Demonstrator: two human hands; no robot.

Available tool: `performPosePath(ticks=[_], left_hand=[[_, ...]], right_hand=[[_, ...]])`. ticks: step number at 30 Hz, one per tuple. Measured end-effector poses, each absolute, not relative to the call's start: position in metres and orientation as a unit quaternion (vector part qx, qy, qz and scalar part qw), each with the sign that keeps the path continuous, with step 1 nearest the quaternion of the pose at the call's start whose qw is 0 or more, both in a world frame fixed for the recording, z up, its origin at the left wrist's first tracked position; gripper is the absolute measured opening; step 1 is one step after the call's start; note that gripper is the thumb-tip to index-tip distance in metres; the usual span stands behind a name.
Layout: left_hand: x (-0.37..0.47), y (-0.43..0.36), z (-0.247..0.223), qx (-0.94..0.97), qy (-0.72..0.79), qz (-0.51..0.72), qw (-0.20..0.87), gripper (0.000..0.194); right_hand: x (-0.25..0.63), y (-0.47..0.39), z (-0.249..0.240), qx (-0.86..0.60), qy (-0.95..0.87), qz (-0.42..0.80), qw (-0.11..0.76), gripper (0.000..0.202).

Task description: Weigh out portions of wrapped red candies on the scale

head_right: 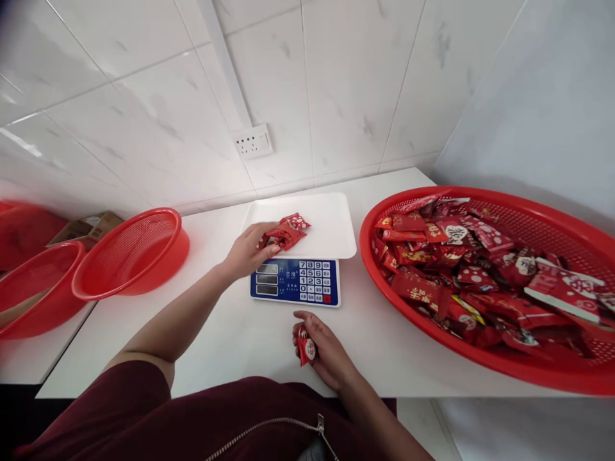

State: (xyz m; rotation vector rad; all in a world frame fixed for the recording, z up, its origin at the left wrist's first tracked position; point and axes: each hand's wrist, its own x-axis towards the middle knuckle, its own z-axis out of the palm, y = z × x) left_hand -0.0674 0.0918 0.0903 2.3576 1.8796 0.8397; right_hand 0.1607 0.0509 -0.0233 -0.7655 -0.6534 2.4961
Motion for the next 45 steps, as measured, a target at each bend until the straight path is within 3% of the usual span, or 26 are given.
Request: performPosePath(ticks=[3,6,9,12,18,23,29,31,34,37,45], left_hand=[[-0.032,0.053,0.072,0.777,0.554,0.287,0.089,0.029],[-0.002,0.019,0.05,0.793,0.532,0.229,0.186,0.038],[0.012,0.002,0.036,0.768,0.579,0.182,0.204,0.049],[0.014,0.001,0.033,0.743,0.611,0.175,0.212,0.038],[0.012,0.011,0.032,0.761,0.588,0.192,0.193,0.026],[0.014,0.02,0.035,0.757,0.562,0.276,0.188,0.012],[0.045,0.089,0.081,0.811,0.475,0.325,0.106,0.018],[0.067,0.122,0.098,0.843,0.447,0.288,0.083,0.021],[0.1,0.169,0.112,0.879,0.465,0.091,0.051,0.022],[0.124,0.201,0.111,0.874,0.481,0.003,0.061,0.017],[0.118,0.21,0.117,0.858,0.504,0.06,0.079,0.013]], right_hand=[[0.163,0.055,-0.028,-0.279,-0.183,0.917,0.217,0.041],[0.165,0.057,-0.031,-0.258,-0.171,0.925,0.222,0.04],[0.165,0.057,-0.03,-0.252,-0.17,0.926,0.222,0.042],[0.164,0.056,-0.028,-0.243,-0.159,0.933,0.212,0.042],[0.163,0.056,-0.03,-0.215,-0.161,0.935,0.233,0.039],[0.161,0.056,-0.028,-0.211,-0.193,0.928,0.238,0.041],[0.158,0.055,-0.026,-0.219,-0.207,0.921,0.246,0.042],[0.159,0.054,-0.024,-0.224,-0.219,0.921,0.233,0.043],[0.161,0.052,-0.022,-0.239,-0.224,0.917,0.228,0.044],[0.162,0.051,-0.022,-0.253,-0.23,0.911,0.23,0.046],[0.161,0.05,-0.025,-0.269,-0.233,0.909,0.216,0.048]])
